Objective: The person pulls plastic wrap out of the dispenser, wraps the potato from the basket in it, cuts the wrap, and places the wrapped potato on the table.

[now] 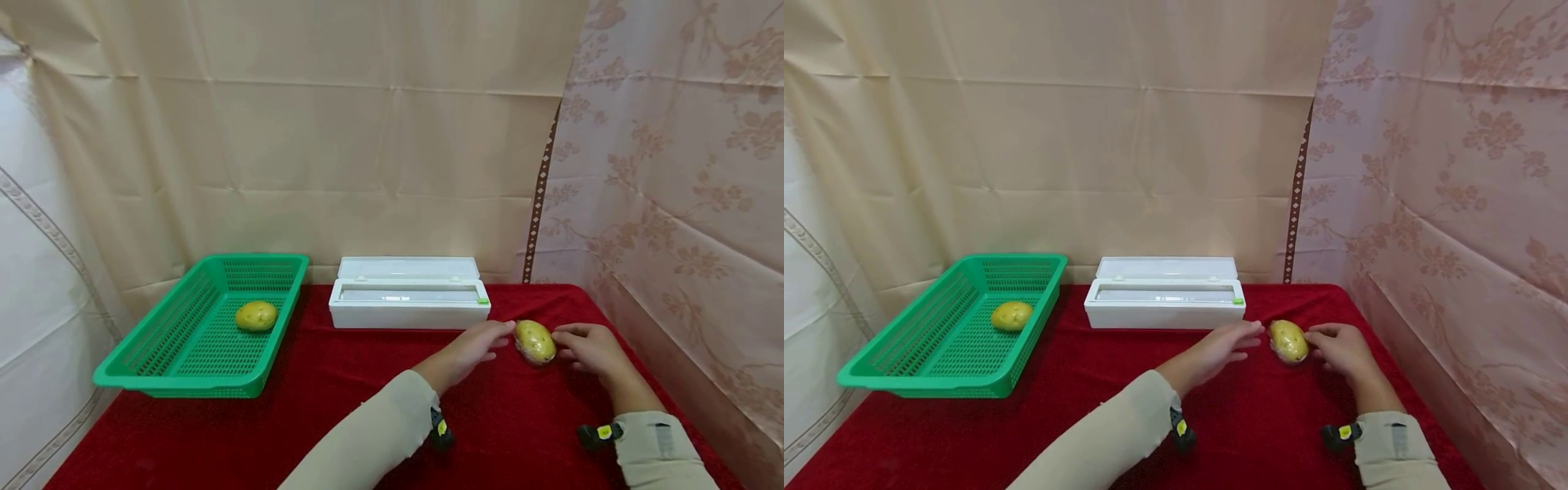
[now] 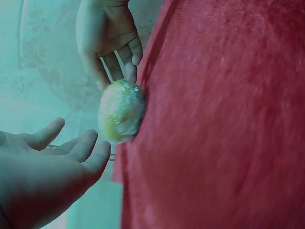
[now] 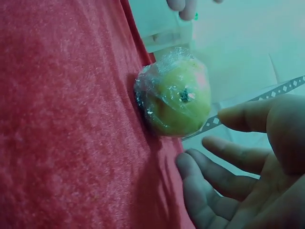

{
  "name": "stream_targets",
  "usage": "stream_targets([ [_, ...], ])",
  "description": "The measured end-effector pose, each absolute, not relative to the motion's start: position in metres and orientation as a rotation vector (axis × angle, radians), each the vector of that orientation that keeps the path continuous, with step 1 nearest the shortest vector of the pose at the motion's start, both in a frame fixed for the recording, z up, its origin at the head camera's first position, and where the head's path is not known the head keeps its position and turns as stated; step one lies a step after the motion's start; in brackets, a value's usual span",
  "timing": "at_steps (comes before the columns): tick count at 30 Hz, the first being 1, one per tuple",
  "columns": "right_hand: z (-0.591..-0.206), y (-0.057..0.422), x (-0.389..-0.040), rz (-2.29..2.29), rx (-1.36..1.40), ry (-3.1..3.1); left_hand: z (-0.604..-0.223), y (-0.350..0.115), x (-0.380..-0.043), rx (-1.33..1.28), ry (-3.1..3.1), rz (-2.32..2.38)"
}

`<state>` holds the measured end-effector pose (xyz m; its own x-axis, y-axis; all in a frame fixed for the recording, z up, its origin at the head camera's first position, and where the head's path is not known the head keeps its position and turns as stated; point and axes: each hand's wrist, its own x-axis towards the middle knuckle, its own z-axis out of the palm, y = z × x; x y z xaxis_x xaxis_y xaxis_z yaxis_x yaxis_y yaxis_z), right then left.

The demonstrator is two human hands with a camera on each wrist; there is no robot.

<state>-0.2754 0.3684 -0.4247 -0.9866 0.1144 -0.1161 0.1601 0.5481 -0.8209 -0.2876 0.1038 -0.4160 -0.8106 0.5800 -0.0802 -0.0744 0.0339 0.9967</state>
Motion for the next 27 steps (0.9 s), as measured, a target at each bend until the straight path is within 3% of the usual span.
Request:
stream_targets([
  [13,-0.410,0.342,-0.276,-1.238,0.116,3.174,-0.362,0.032,-0.293,0.707,2.209,1.653],
  [27,-0.402,0.290,-0.286,-1.224,-0.060,3.164,-0.316,-0.082,-0.314,0.620,2.475,1.665],
])
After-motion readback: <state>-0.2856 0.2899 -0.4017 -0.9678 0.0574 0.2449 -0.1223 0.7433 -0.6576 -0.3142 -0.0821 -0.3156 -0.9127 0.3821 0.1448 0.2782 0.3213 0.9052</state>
